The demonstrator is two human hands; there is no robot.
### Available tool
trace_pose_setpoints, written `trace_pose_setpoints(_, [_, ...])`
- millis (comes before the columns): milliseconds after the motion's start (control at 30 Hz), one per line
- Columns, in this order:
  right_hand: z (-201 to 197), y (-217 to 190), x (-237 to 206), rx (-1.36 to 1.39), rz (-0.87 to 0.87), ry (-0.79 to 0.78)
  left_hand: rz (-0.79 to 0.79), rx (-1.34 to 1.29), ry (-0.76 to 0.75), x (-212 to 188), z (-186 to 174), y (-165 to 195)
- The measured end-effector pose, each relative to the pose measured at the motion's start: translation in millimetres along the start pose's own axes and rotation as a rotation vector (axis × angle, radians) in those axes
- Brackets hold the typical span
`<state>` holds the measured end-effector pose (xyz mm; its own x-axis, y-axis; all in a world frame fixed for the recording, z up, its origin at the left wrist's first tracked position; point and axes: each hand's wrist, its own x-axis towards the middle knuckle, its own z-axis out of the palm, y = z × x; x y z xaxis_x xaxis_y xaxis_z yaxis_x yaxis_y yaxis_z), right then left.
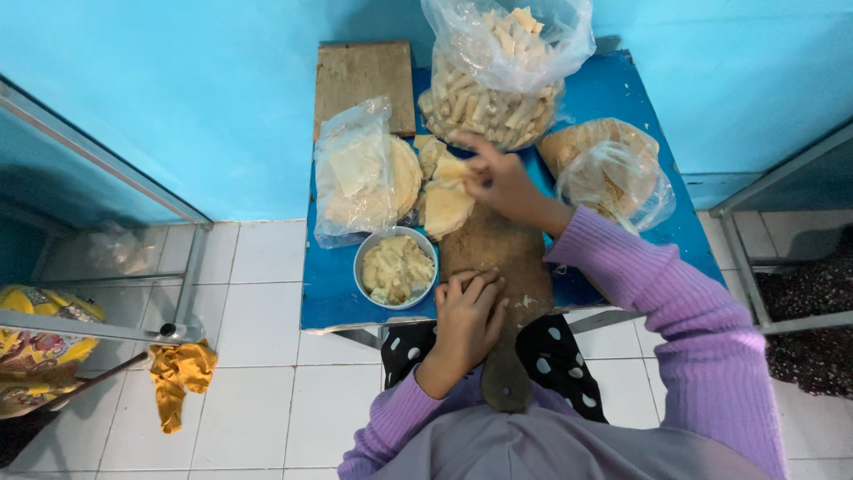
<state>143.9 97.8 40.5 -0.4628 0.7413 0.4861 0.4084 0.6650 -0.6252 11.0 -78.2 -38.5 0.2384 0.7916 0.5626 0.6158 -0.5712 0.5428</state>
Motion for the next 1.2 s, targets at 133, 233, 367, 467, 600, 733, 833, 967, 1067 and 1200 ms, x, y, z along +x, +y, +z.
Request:
trace_pose_setpoints(133, [-15,1,-18,0.188,0.148,0.209,-0.072,-0.228,0.034,0,1,-4])
trace_pose_setpoints(233, [-22,-14,-56,0.357,-0.03,0.166,-0.322,-0.956,0.096,0,9,-8])
trace_pose_setpoints(367, [-8,-49,-119,-0.398,-0.115,-0.051,-0.495,-1.427,0.041,-10,25,-19])
trace_pose_setpoints(467, [3,-65,-150,-0.141,-0.15,0.01,-0.605,-1.461,0.021,-24,39,-22])
trace_pose_setpoints(600, [13,-63,-159,-0.009,0.062,0.131,-0.606,-1.475,-0.052,-39,41,-30])
trace_pose_setpoints(733, [19,-60,-165,0.053,0.055,0.199,-0.493,-1.326,-0.088,-43,39,-30])
trace_pose_setpoints(833, [25,-58,-168,0.045,0.055,0.237,-0.567,-1.253,-0.094,-44,37,-27])
trace_pose_setpoints(967, [31,-55,-172,0.113,0.131,0.272,-0.501,-1.168,-0.109,-43,37,-31])
trace_pose_setpoints(1067, [31,-52,-173,0.18,0.175,0.259,-0.446,-1.067,-0.105,-47,42,-36])
trace_pose_setpoints(1200, [27,-54,-176,0.086,0.1,0.191,-0.478,-0.954,-0.1,-58,46,-47])
